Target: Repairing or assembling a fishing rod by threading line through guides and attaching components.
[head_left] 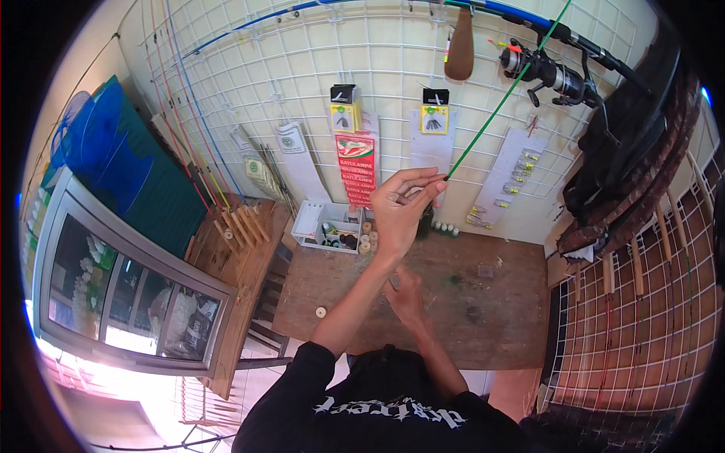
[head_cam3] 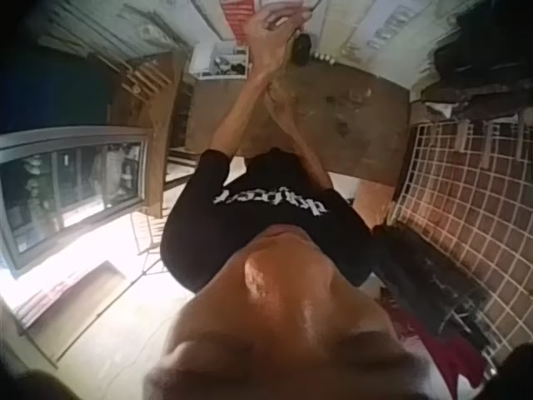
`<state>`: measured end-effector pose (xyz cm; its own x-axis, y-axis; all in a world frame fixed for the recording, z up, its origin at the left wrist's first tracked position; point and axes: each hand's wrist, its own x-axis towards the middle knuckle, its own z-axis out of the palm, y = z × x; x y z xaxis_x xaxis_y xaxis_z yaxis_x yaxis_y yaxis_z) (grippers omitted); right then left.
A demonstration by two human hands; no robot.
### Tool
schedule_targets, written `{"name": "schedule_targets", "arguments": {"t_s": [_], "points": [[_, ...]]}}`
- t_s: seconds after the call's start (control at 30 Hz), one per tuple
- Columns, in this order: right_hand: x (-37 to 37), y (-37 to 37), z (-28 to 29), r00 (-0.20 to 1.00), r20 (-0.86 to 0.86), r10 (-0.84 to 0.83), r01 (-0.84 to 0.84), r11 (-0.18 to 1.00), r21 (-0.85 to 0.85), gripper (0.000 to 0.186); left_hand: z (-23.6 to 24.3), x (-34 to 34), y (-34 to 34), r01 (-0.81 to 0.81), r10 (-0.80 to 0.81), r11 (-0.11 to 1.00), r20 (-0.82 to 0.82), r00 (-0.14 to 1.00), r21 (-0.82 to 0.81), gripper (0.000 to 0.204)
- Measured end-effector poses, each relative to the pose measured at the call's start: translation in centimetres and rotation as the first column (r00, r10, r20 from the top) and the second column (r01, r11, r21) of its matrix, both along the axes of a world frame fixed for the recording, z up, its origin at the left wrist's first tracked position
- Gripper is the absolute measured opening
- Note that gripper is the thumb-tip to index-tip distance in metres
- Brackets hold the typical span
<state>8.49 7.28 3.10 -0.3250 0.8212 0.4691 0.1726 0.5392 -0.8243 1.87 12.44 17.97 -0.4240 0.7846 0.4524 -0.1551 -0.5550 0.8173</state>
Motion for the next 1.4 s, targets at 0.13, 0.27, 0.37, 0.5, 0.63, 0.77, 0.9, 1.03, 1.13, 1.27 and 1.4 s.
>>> {"name": "schedule_targets", "arguments": {"t_s": [0.13, 0.27, 0.37, 0.5, 0.63, 0.77, 0.9, 1.03, 1.13, 1.27, 1.4], "points": [[2.3, 1.6, 2.1, 0.986, 0.017, 0.169, -0.167, 0.984, -0.059, 0.016, -0.3, -0.6, -0.1, 0.078, -0.078, 0.997, -0.042, 0.996, -0.002, 0.026], [5.3, 4.3, 5.2, 0.925, -0.378, 0.040, -0.117, 0.976, -0.184, 0.018, -0.3, -0.7, -0.8, 0.136, -0.144, 0.986, -0.088, 0.986, -0.092, 0.026], [7.0, 4.8, 8.9, 0.811, -0.585, 0.026, -0.162, 0.970, -0.181, 0.017, -0.9, -0.5, -0.7, 0.247, -0.255, 0.964, -0.068, 0.965, -0.102, 0.026], [7.7, 5.3, 9.9, 0.793, -0.609, 0.012, -0.093, 0.990, -0.102, 0.018, -2.0, 0.0, -0.1, 0.315, -0.325, 0.945, -0.143, 0.935, -0.085, 0.025], [7.9, 5.2, 9.5, 0.778, -0.628, -0.011, -0.056, 0.995, -0.086, 0.016, -2.5, 0.2, -0.2, 0.344, -0.371, 0.925, -0.187, 0.909, -0.164, 0.026], [8.3, 5.5, 9.0, 0.801, -0.598, -0.045, -0.004, 0.997, -0.081, 0.011, -2.8, 0.4, -0.4, 0.363, -0.392, 0.915, -0.181, 0.902, -0.176, 0.026], [8.7, 5.0, 8.9, 0.817, -0.573, -0.059, 0.014, 0.996, -0.083, 0.008, -3.7, 0.5, -0.3, 0.410, -0.440, 0.892, -0.153, 0.885, -0.190, 0.024], [9.1, 4.9, 9.2, 0.823, -0.564, -0.060, 0.009, 0.996, -0.094, 0.007, -4.3, 0.8, -0.5, 0.469, -0.487, 0.869, -0.107, 0.867, -0.158, 0.024], [9.3, 5.0, 9.9, 0.804, -0.592, -0.056, 0.004, 0.996, -0.089, 0.009, -4.6, 0.8, -0.5, 0.445, -0.473, 0.876, -0.151, 0.868, -0.184, 0.023], [10.1, 5.3, 10.9, 0.757, -0.654, -0.006, -0.083, 0.991, -0.104, 0.009, -4.4, 1.3, -0.9, 0.432, -0.461, 0.879, -0.126, 0.879, -0.201, 0.021], [10.6, 5.3, 11.6, 0.747, -0.665, 0.000, -0.094, 0.990, -0.107, 0.008, -5.1, 1.7, -0.7, 0.446, -0.472, 0.875, -0.121, 0.873, -0.190, 0.020]]}}
